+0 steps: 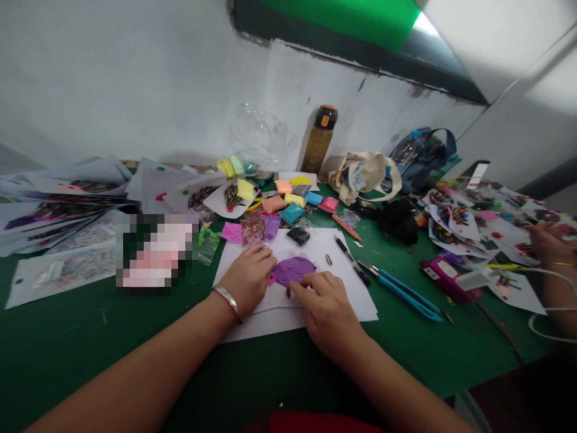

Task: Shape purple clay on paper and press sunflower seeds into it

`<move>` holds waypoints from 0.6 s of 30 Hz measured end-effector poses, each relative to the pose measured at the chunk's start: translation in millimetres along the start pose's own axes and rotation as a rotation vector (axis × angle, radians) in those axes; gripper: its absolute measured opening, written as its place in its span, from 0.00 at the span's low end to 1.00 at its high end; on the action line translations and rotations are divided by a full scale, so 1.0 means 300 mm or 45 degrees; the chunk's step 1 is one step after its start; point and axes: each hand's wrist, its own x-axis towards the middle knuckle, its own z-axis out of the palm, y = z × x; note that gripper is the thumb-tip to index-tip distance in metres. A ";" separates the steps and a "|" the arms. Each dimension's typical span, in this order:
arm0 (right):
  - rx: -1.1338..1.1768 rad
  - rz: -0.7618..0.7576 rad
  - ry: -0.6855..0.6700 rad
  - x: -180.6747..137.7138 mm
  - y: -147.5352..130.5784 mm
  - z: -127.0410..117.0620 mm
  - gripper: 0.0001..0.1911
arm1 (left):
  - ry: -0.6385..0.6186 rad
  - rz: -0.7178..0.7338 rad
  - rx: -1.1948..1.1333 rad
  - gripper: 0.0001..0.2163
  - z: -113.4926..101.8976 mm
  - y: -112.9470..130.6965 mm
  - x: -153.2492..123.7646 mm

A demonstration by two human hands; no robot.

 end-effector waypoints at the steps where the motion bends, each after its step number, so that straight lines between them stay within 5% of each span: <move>1: -0.012 -0.012 -0.005 -0.001 0.000 0.002 0.22 | 0.008 0.006 -0.002 0.13 0.001 -0.001 -0.001; 18: 0.057 -0.014 0.053 0.000 0.025 0.001 0.23 | 0.013 0.007 0.043 0.11 -0.001 0.003 0.001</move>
